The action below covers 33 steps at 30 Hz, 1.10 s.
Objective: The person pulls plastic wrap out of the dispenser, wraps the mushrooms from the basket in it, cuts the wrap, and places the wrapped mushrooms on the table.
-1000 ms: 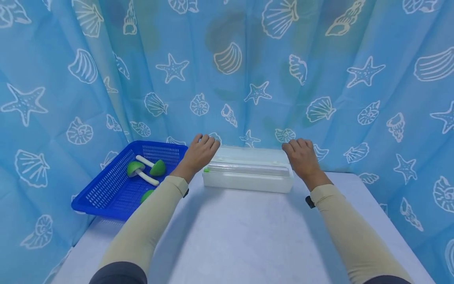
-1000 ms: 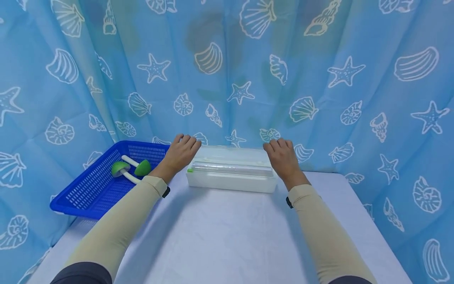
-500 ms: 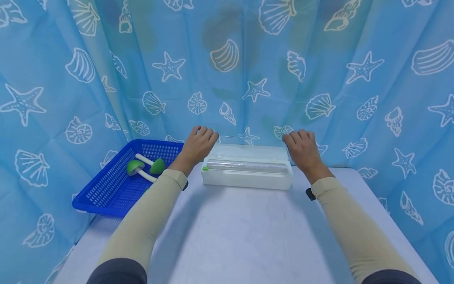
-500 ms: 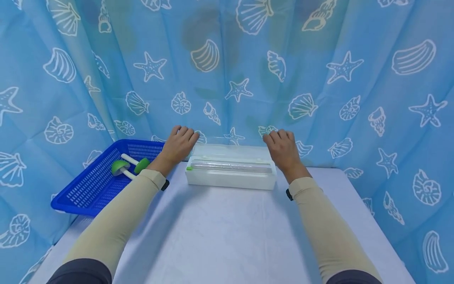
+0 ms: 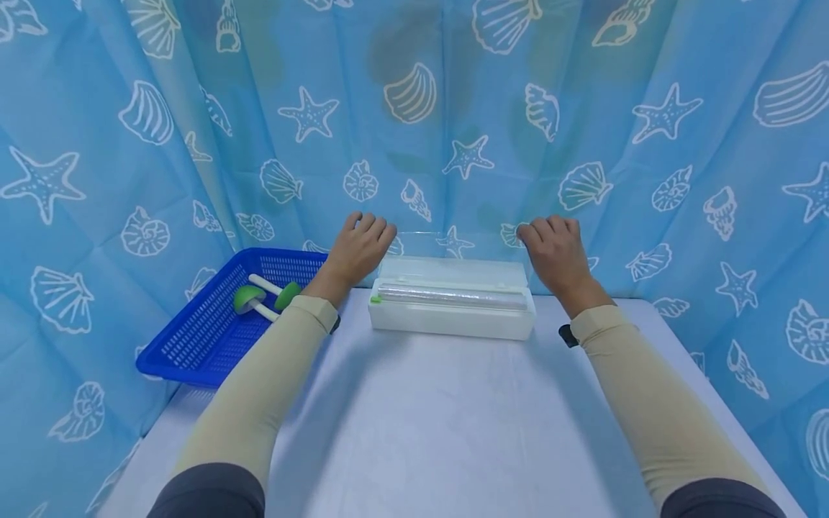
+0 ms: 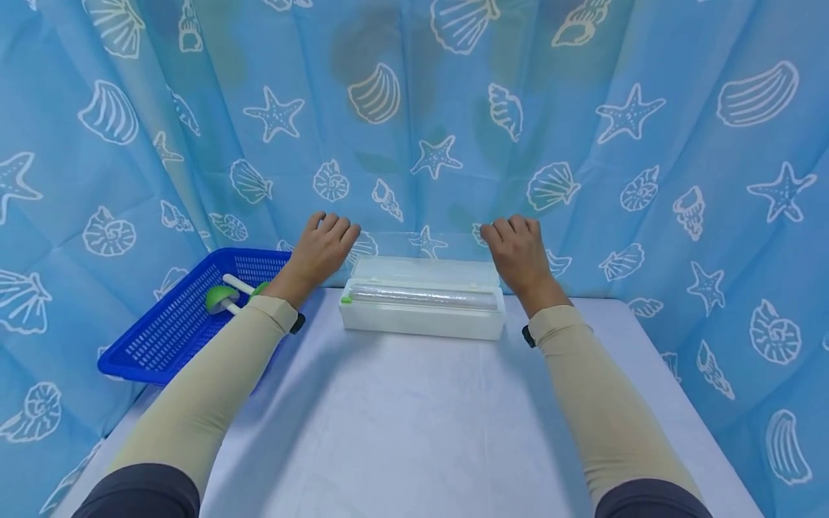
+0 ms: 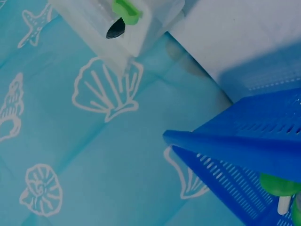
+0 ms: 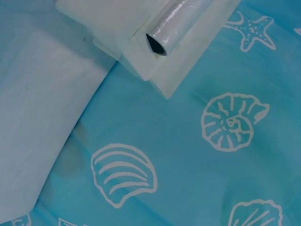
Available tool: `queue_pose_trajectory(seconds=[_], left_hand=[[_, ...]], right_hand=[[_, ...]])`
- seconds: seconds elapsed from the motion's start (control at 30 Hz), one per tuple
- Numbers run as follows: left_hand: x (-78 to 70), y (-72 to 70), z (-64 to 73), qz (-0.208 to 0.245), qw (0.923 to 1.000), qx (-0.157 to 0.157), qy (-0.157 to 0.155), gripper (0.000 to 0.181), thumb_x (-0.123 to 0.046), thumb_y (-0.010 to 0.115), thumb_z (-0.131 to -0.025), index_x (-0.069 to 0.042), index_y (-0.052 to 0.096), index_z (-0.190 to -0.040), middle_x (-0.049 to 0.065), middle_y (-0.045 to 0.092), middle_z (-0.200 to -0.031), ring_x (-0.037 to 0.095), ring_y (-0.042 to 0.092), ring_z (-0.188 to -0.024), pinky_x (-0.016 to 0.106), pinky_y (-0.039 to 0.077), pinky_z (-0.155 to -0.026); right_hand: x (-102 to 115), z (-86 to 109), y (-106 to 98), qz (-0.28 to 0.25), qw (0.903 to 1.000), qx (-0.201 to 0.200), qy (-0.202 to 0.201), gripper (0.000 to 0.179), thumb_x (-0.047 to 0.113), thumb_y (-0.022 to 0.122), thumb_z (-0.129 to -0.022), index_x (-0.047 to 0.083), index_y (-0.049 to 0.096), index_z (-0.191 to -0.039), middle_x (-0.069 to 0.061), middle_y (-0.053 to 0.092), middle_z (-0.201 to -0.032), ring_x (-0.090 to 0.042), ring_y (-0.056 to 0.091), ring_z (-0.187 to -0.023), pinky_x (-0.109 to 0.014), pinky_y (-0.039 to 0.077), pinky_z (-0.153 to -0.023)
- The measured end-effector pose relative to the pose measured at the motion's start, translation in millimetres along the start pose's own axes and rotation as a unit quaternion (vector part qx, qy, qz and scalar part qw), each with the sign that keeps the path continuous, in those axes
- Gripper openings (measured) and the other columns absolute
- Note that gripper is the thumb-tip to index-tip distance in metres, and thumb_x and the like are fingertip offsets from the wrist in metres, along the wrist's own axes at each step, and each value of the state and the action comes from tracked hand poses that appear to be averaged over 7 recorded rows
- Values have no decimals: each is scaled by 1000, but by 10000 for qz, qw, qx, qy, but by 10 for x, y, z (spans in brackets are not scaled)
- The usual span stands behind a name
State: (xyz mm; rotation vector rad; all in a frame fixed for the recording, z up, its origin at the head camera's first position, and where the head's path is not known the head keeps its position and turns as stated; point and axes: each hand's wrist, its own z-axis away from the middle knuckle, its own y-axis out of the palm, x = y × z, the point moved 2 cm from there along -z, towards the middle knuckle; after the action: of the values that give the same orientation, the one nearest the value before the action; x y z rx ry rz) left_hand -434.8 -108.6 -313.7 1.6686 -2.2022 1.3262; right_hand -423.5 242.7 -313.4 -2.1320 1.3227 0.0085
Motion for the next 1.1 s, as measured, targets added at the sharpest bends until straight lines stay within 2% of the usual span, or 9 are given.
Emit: queue_pose_trajectory(seconds=[0.23, 0.37, 0.57, 0.73, 1.1], left_hand=[[8, -44, -31, -31, 9996, -165, -233, 12, -4, 48, -100, -6, 55, -109, 9, 58, -98, 28, 55, -97, 46, 41, -97], [27, -97, -72, 5, 9987, -393, -327, 11, -3, 48, -99, -6, 55, -107, 10, 58, -95, 29, 55, -95, 46, 42, -95], [89, -189, -118, -46, 9970, -607, -477, 10, -4, 46, -101, -6, 55, -105, 10, 58, -95, 28, 55, -95, 46, 41, -93], [113, -267, -147, -131, 9967, -650, -458, 11, -4, 47, -101, -6, 54, -108, 10, 57, -96, 29, 54, -97, 47, 40, -95], [153, -475, -258, -263, 9929, -1114, -328, 12, -3, 43, -101, -5, 55, -104, 11, 57, -92, 30, 55, -94, 46, 42, -91]], right_hand=[[-7, -62, -47, 155, 9996, -220, -9, 12, 5, 63, -94, 1, 57, -105, -17, 59, -92, -38, 53, -86, -50, 38, -71], [-15, -125, -94, 171, 9991, -377, 32, 8, 5, 60, -96, 1, 58, -102, -17, 59, -90, -38, 53, -83, -51, 38, -71], [-22, -253, -168, 142, 9994, -316, 42, 7, 6, 56, -99, 1, 57, -103, -17, 59, -91, -37, 53, -85, -49, 38, -72], [-40, -307, -216, 169, 9991, -387, 72, 9, 7, 59, -98, 0, 57, -104, -17, 59, -91, -37, 54, -84, -48, 37, -71], [-82, -394, -345, 248, 9971, -724, -6, 9, 8, 54, -100, 0, 57, -101, -19, 59, -89, -38, 53, -81, -49, 35, -69]])
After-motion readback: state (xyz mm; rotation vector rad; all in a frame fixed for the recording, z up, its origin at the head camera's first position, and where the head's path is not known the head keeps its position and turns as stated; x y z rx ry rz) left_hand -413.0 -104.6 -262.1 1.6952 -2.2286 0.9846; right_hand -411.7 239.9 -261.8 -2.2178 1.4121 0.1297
